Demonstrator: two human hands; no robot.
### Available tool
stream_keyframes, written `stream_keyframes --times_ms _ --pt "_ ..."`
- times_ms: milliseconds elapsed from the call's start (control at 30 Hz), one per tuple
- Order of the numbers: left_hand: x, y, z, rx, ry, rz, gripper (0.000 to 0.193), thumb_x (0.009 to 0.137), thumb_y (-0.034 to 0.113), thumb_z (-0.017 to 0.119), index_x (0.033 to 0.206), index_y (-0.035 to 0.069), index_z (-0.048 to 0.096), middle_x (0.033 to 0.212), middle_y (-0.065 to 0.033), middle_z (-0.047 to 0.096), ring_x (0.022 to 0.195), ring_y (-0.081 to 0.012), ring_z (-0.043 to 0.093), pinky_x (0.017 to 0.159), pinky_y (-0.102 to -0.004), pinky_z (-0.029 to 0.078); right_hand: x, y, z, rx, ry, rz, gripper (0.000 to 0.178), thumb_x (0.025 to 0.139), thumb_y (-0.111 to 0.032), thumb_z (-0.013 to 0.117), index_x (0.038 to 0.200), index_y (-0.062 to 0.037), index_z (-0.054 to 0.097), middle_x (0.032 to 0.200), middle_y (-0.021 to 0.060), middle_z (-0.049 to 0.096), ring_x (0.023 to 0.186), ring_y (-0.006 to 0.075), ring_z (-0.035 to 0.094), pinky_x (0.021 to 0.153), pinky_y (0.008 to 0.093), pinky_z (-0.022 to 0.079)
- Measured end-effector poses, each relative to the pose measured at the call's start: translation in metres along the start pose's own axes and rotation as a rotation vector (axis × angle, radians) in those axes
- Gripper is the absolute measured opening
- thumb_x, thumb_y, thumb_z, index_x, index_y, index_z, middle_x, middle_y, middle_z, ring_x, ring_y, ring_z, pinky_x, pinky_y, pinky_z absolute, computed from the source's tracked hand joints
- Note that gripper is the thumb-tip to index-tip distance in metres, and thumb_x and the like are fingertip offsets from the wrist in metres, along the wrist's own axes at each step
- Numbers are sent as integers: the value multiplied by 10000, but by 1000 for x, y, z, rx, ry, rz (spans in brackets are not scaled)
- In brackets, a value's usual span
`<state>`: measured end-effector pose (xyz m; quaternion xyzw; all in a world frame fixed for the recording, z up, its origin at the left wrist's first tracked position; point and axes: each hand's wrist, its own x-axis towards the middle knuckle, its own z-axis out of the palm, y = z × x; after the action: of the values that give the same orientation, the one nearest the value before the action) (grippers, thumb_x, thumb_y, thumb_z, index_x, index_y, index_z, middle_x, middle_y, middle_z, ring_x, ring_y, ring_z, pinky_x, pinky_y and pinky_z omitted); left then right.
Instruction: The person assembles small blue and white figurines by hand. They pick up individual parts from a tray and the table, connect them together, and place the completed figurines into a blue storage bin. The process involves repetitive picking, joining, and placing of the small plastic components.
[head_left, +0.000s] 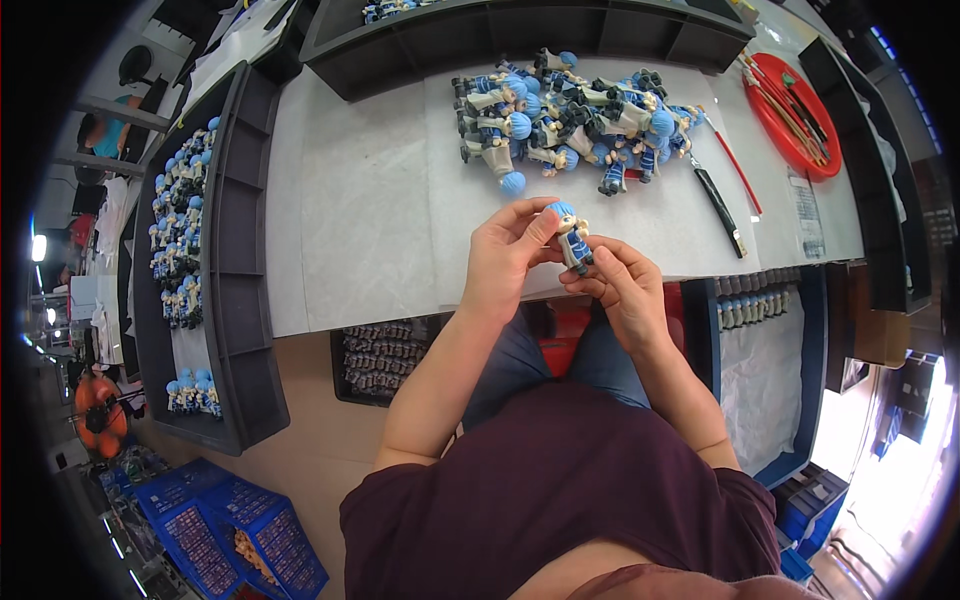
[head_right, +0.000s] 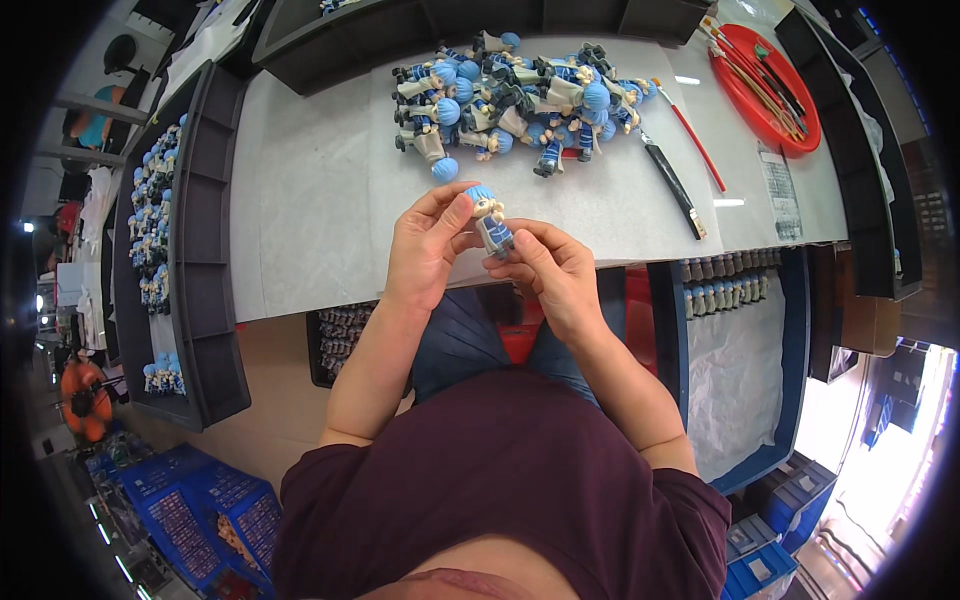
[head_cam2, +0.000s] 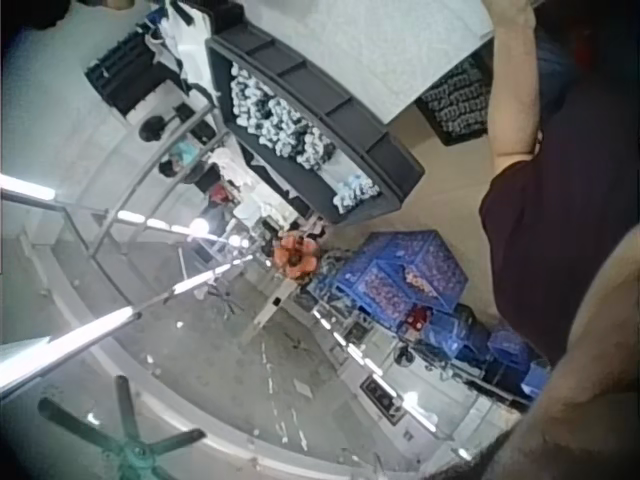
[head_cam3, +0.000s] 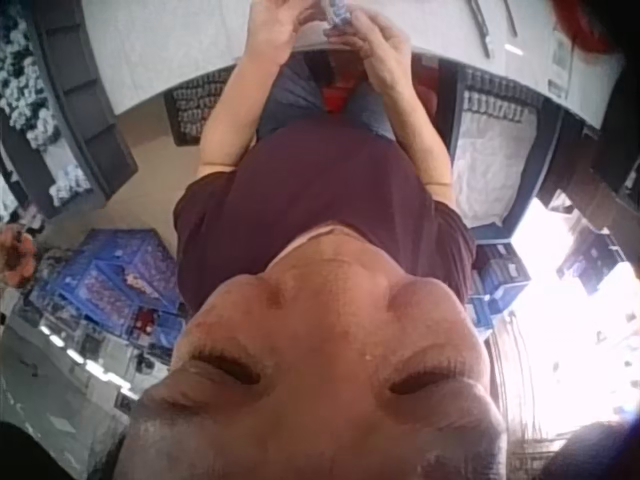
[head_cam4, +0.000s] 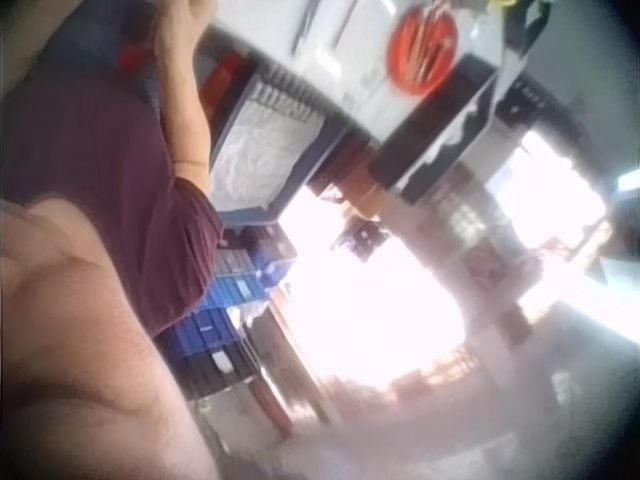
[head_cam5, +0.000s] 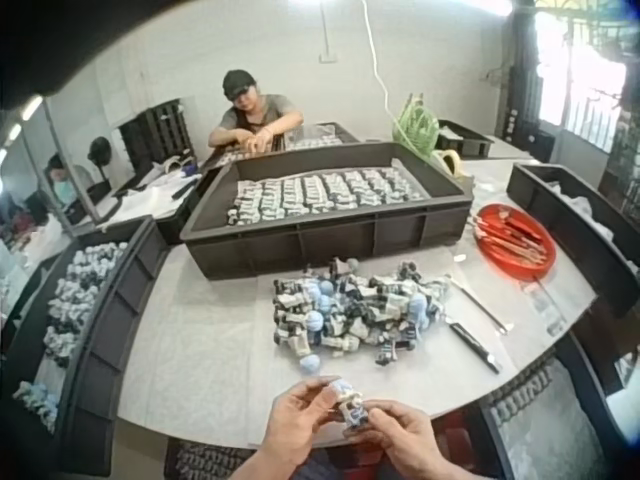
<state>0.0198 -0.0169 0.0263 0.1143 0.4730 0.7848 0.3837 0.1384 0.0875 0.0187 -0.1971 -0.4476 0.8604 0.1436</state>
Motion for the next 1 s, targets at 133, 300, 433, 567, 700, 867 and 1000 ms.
stream_keyframes --times_ms 133,300,433,567,700,867,1000 --pt "2 -4 2 -4 10 -20 216 868 144 597 1036 9 590 932 -80 635 802 -137 629 648 -257 537 0 1 -4 86 -3 9 310 923 -174 497 1116 67 517 960 155 614 818 211 649 719 277 540" --pt "3 -4 2 6 3 -33 224 869 148 594 1044 8 589 931 -84 637 803 -138 630 659 -260 539 -4 0 0 -29 56 1 319 923 -187 499 1121 62 512 966 157 614 820 210 650 733 278 535" --pt "3 -5 0 -40 -22 -21 230 878 157 580 1055 9 590 938 -84 640 809 -139 629 671 -263 538 -8 -2 2 54 7 -41 340 926 -204 498 1146 53 511 972 150 620 819 190 651 707 251 520" --pt "2 -5 1 -40 -36 -24 232 887 168 567 1056 12 593 934 -79 642 813 -138 627 682 -261 534 -9 -2 -1 22 49 -24 336 928 -203 493 1149 48 530 947 149 636 804 166 650 651 216 493" --pt "3 -8 -1 -35 -13 -88 246 895 188 555 1064 13 587 922 -70 640 811 -135 623 695 -260 528 -9 -1 -2 -28 57 -55 312 927 -200 498 1109 43 568 878 139 652 759 149 651 607 206 480" --pt "4 -7 1 -81 17 -126 239 889 186 561 1034 -3 585 910 -81 627 758 -153 613 677 -282 520 -8 -2 -3 -80 91 -62 302 918 -198 518 1074 50 589 839 126 659 711 134 653 542 182 463" --pt "6 -7 0 -79 42 -162 252 889 204 563 1029 -4 581 898 -74 624 763 -152 605 705 -297 510 -6 -3 0 -47 98 -56 292 913 -184 526 1069 54 589 854 123 657 728 138 658 534 175 460"
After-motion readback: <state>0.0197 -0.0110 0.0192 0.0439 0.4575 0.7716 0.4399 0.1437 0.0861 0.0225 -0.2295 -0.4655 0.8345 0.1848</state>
